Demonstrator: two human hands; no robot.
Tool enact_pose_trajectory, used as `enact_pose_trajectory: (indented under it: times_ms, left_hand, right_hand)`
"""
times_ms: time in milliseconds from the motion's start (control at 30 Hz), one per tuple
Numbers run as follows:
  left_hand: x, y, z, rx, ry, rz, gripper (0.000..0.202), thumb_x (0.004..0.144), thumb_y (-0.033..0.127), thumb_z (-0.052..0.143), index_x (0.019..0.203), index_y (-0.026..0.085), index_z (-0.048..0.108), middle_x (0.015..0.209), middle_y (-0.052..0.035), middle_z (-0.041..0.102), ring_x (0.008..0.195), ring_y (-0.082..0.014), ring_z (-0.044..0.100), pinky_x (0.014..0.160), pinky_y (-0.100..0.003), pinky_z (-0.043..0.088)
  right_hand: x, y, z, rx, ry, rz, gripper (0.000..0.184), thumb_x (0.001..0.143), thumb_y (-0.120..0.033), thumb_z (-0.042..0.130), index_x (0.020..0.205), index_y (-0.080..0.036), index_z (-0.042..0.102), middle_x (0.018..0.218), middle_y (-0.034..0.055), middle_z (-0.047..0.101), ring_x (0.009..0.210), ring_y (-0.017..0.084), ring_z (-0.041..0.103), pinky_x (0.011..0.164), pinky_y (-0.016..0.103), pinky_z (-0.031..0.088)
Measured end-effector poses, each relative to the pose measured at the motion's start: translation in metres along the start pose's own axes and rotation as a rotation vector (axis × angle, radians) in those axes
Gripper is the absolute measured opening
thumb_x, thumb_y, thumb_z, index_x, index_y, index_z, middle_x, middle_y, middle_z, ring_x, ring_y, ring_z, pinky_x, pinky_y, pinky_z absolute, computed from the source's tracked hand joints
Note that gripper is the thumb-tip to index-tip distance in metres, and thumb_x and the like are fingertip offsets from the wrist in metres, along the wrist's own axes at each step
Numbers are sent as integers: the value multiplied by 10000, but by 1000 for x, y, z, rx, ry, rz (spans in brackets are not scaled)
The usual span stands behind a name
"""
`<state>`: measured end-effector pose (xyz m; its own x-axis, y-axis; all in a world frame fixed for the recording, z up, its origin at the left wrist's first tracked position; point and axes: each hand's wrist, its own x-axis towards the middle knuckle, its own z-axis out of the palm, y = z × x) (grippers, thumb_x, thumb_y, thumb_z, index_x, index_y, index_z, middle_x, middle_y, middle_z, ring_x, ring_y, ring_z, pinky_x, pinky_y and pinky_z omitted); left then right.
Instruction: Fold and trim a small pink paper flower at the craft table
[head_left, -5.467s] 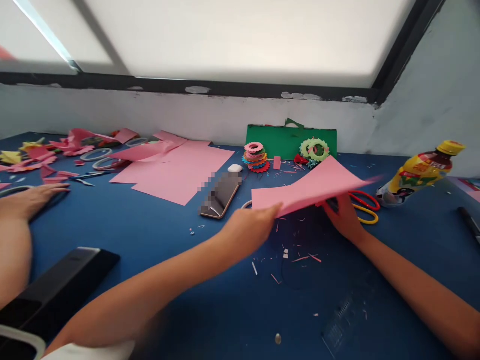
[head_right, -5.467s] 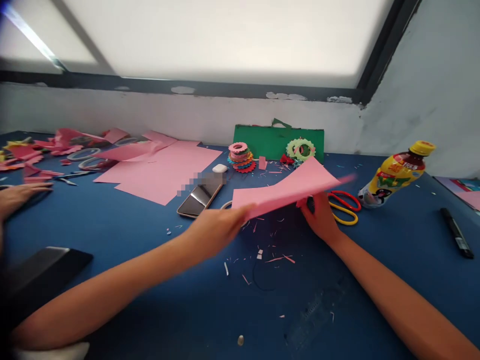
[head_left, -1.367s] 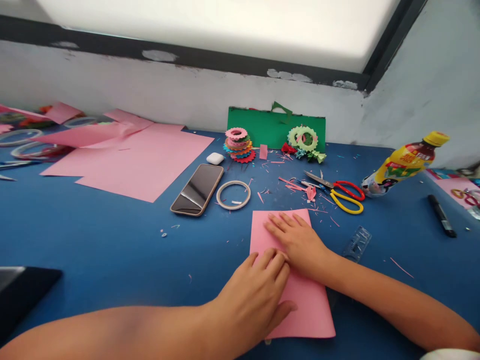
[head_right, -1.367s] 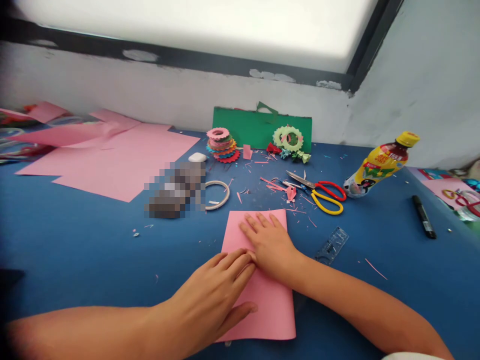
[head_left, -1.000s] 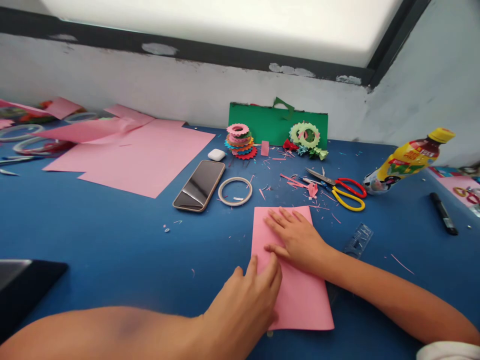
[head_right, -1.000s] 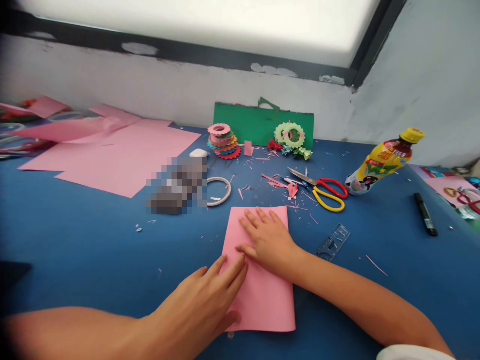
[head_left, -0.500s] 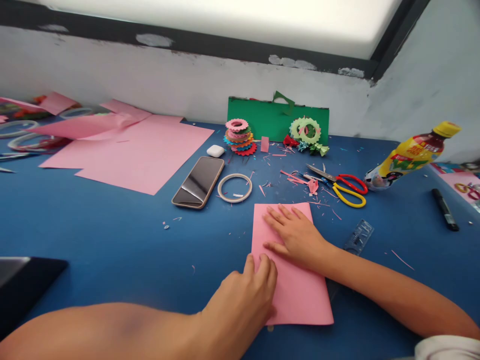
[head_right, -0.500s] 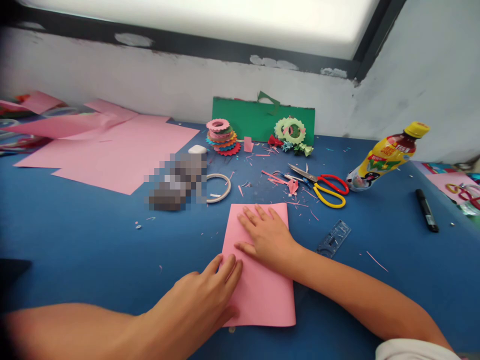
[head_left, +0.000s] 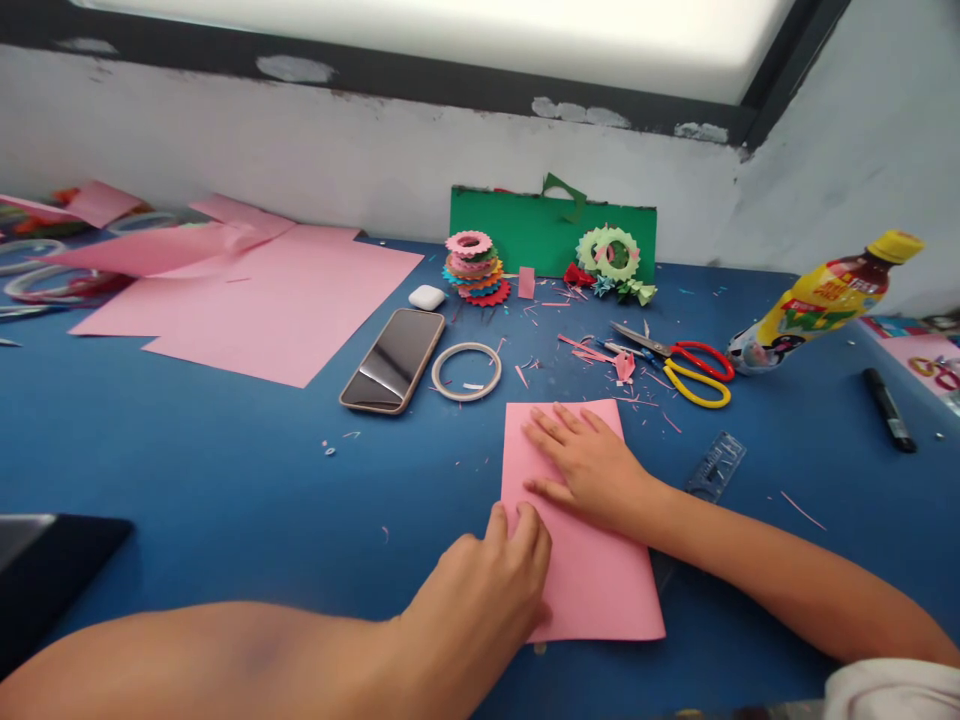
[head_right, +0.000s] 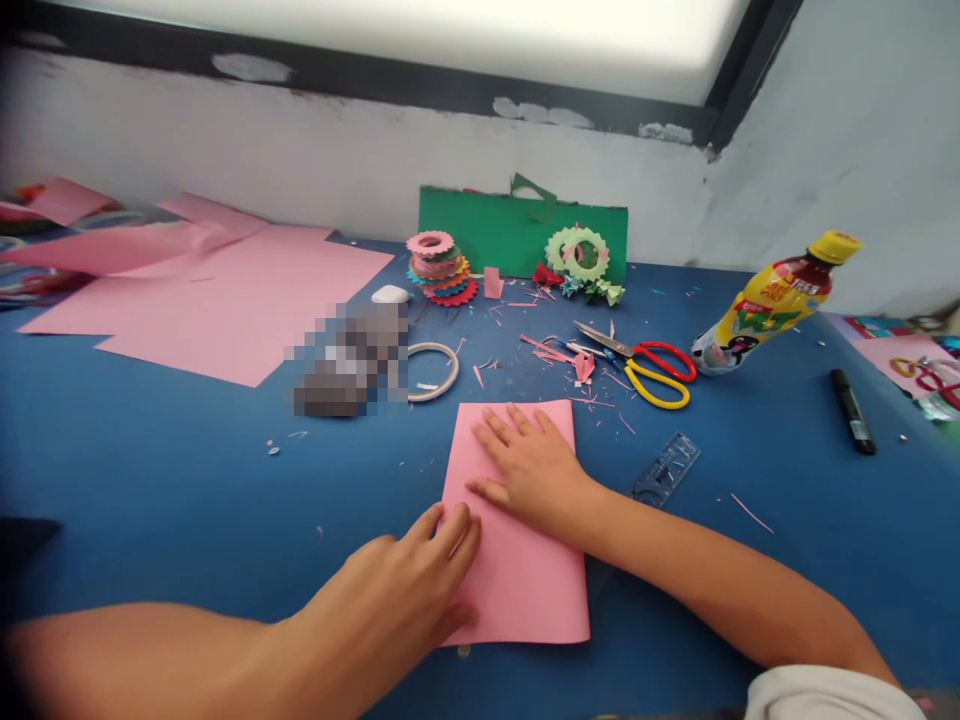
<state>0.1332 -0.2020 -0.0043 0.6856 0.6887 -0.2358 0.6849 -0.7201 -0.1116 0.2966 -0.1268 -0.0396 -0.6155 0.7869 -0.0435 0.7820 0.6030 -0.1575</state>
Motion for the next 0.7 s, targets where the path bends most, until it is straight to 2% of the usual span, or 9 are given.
enact_pose_trajectory:
  times_ms: [100, 167, 233, 333, 400, 500, 567, 700]
  left_hand:
    - [8, -3, 1, -2, 42, 49, 343, 870, 369, 530, 1065, 108, 639, 1056, -154, 637, 904, -258, 615, 562, -277, 491]
    - [13, -2, 5, 21, 87, 94, 327, 906, 330, 473, 1066, 93, 634, 1055, -168, 623, 934, -250, 601, 570, -261, 481]
    - [17, 1, 11, 83, 131, 127, 306, 935, 255, 397, 1064, 97, 624, 1062, -181, 608, 938, -262, 595, 558, -269, 470]
    - [21, 6, 16, 133, 117, 151, 266, 911, 118, 361, 983, 135, 616, 971, -149, 611, 842, -246, 600, 528, -272, 441]
    - [25, 6, 15, 119, 110, 144, 246, 891, 79, 362, 938, 137, 597, 899, -120, 601, 778, -221, 586, 530, -272, 428]
    - [34, 0, 11, 39, 141, 185, 161, 891, 135, 410, 893, 132, 570, 860, -95, 583, 776, -213, 552, 597, -307, 439]
    - [41, -5, 10, -30, 159, 253, 113, 884, 163, 444, 892, 141, 554, 868, -83, 585, 786, -215, 538, 659, -336, 442]
    - [50, -9, 9, -167, 200, 455, 176, 914, 167, 409, 1038, 152, 533, 1029, -83, 601, 898, -205, 542, 803, -336, 418]
  right_hand:
    - [0, 0, 3, -9, 17, -7, 652, 887, -551, 374, 1419, -179, 309, 1488, 78, 289, 1360, 310, 261, 1085, 516, 253]
    - [-4, -1, 4, -27, 25, -25, 626, 897, -509, 392, 1416, -170, 313, 1489, 91, 282, 1363, 304, 257, 1096, 512, 234]
    - [-11, -2, 6, -52, 36, -48, 565, 923, -440, 368, 1412, -161, 321, 1489, 101, 278, 1367, 290, 256, 1106, 510, 210]
    - [-28, 1, 6, -90, 54, -83, 501, 957, -375, 285, 1404, -155, 333, 1481, 106, 296, 1371, 272, 251, 1105, 526, 200]
    - [-43, 8, 6, -117, 54, -87, 502, 953, -398, 303, 1398, -169, 343, 1478, 102, 302, 1374, 269, 243, 1101, 548, 191]
    - [-67, 25, 4, -153, 28, -28, 607, 882, -525, 427, 1387, -195, 362, 1473, 115, 304, 1363, 311, 259, 1068, 631, 172]
    - [-82, 35, 3, -168, 17, 40, 680, 834, -565, 486, 1399, -216, 340, 1478, 116, 290, 1368, 342, 229, 1044, 673, 161]
    - [-100, 46, 4, -95, -25, 123, 753, 831, -583, 473, 1447, -239, 209, 1512, 101, 186, 1391, 324, 155, 1049, 642, 205]
